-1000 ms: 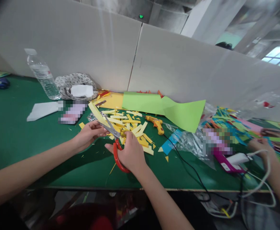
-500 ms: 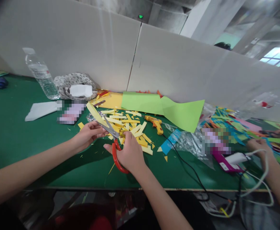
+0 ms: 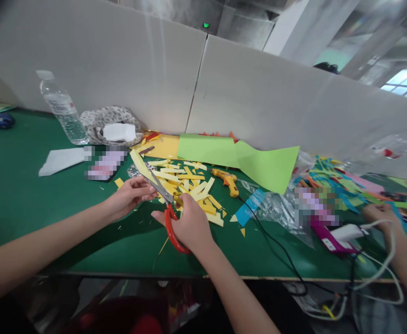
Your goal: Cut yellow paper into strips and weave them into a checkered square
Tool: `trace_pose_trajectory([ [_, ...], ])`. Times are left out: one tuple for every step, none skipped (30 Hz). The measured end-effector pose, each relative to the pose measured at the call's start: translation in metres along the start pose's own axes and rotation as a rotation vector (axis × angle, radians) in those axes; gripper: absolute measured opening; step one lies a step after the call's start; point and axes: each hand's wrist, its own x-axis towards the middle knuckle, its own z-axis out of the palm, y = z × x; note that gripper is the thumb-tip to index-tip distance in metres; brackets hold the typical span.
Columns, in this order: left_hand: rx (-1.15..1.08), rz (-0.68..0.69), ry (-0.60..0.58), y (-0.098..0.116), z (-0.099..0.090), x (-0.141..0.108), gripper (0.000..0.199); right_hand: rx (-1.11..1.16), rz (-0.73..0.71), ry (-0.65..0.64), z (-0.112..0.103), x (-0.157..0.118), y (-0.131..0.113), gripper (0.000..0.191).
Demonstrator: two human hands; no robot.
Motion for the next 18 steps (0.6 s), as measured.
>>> trace_pose_trajectory([
  [0.002, -0.001, -0.010, 0.0006, 0.0000, 0.0000, 0.014, 0.015, 0.003, -0.007, -0.0006, -0.0001, -0.0008, 0.048],
  [0.004, -0.001, -0.020, 0.0011, 0.0000, 0.0000, 0.013, 0.024, 0.004, -0.013, -0.0012, -0.0002, -0.0015, 0.049],
  [0.005, 0.000, -0.027, 0.0016, 0.0000, -0.0001, 0.013, 0.026, -0.001, -0.015, -0.0019, -0.0002, -0.0020, 0.050],
  [0.007, -0.001, -0.032, 0.0020, -0.0001, -0.0002, 0.012, 0.018, -0.007, -0.011, -0.0025, -0.0003, -0.0024, 0.051],
  [0.008, -0.001, -0.033, 0.0024, 0.0000, -0.0003, 0.012, 0.006, -0.012, -0.005, -0.0030, -0.0003, -0.0026, 0.051],
  [0.011, -0.003, -0.034, 0.0028, 0.0001, -0.0004, 0.012, -0.007, -0.013, 0.000, -0.0034, -0.0003, -0.0027, 0.051],
  [0.015, -0.005, -0.032, 0.0032, 0.0003, -0.0006, 0.012, -0.019, -0.012, 0.005, -0.0036, -0.0004, -0.0027, 0.051],
  [0.019, -0.007, -0.030, 0.0037, 0.0006, -0.0008, 0.013, -0.029, -0.012, 0.008, -0.0038, -0.0005, -0.0027, 0.051],
  [0.021, -0.009, -0.028, 0.0042, 0.0009, -0.0009, 0.013, -0.037, -0.013, 0.010, -0.0038, -0.0006, -0.0026, 0.050],
  [0.024, -0.013, -0.025, 0.0047, 0.0011, -0.0010, 0.014, -0.043, -0.018, 0.011, -0.0038, -0.0008, -0.0026, 0.049],
  [0.025, -0.019, -0.021, 0.0050, 0.0013, -0.0011, 0.015, -0.047, -0.025, 0.015, -0.0036, -0.0009, -0.0026, 0.048],
  [0.026, -0.024, -0.017, 0.0051, 0.0013, -0.0010, 0.015, -0.051, -0.032, 0.019, -0.0034, -0.0010, -0.0025, 0.048],
  [0.027, -0.027, -0.016, 0.0051, 0.0011, -0.0009, 0.016, -0.054, -0.036, 0.024, -0.0032, -0.0011, -0.0025, 0.049],
  [0.030, -0.027, -0.018, 0.0048, 0.0008, -0.0008, 0.017, -0.056, -0.037, 0.028, -0.0028, -0.0011, -0.0023, 0.049],
  [0.033, -0.026, -0.021, 0.0045, 0.0003, -0.0006, 0.017, -0.057, -0.039, 0.032, -0.0023, -0.0010, -0.0021, 0.050],
  [0.036, -0.019, -0.024, 0.0040, -0.0001, -0.0004, 0.017, -0.058, -0.043, 0.038, -0.0018, -0.0009, -0.0019, 0.050],
  [0.039, -0.012, -0.027, 0.0037, -0.0006, -0.0003, 0.017, -0.056, -0.051, 0.046, -0.0013, -0.0008, -0.0017, 0.050],
  [0.040, -0.006, -0.028, 0.0034, -0.0009, -0.0002, 0.017, -0.054, -0.063, 0.057, -0.0008, -0.0006, -0.0015, 0.049],
])
